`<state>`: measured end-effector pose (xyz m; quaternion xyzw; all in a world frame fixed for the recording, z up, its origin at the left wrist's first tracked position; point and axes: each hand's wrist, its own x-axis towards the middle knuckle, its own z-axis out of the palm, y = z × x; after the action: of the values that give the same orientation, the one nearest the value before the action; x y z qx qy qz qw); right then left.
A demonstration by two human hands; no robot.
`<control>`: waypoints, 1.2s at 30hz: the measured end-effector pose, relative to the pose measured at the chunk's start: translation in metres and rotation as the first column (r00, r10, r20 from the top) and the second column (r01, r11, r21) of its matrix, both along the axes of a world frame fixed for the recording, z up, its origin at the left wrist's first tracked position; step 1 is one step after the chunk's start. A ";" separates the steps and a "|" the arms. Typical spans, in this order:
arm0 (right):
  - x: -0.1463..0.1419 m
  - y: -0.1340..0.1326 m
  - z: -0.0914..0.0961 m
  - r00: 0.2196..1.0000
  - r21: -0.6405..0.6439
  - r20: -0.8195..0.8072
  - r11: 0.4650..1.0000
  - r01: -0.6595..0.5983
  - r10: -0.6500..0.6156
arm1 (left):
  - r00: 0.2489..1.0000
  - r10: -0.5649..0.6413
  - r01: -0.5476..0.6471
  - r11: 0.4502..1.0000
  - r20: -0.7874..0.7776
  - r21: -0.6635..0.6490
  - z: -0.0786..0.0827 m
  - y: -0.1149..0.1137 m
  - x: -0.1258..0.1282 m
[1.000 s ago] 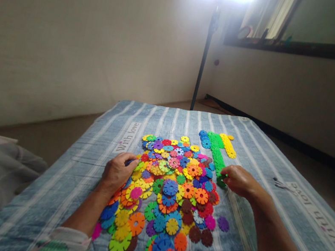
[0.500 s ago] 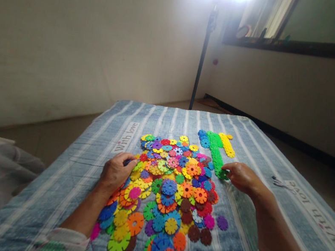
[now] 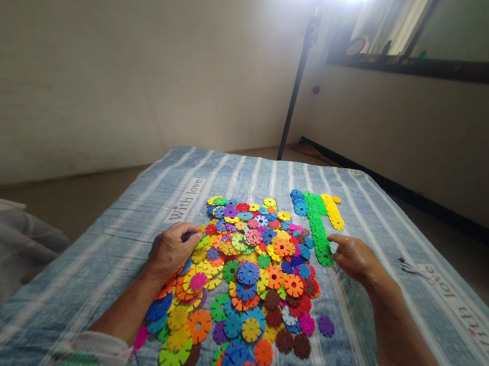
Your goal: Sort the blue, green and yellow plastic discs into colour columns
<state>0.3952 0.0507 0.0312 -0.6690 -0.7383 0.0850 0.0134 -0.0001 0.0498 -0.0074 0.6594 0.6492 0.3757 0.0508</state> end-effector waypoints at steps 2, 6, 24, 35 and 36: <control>0.000 -0.001 0.002 1.000 -0.022 -0.010 1.000 0.001 -0.002 | 1.000 0.000 0.000 1.000 -0.003 -0.004 0.000 0.000 0.000; -0.004 -0.004 0.002 1.000 -0.034 0.010 0.999 -0.012 0.012 | 1.000 0.004 -0.004 1.000 -0.003 -0.015 -0.001 0.000 -0.001; -0.005 -0.004 -0.003 0.999 0.043 0.041 0.999 -0.025 0.023 | 1.000 0.003 -0.002 1.000 0.010 -0.019 -0.005 0.003 -0.003; -0.023 -0.017 0.009 0.990 0.122 -0.047 0.985 -0.124 0.130 | 1.000 0.003 -0.003 1.000 0.007 -0.028 -0.001 0.000 -0.001; -0.028 -0.019 0.010 0.986 0.134 -0.052 0.980 -0.148 0.156 | 1.000 0.008 -0.008 0.999 0.007 -0.032 -0.002 0.000 -0.001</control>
<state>0.3668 0.0321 0.0411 -0.6052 -0.7905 0.0585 0.0732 -0.0012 0.0499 -0.0090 0.6547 0.6575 0.3676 0.0621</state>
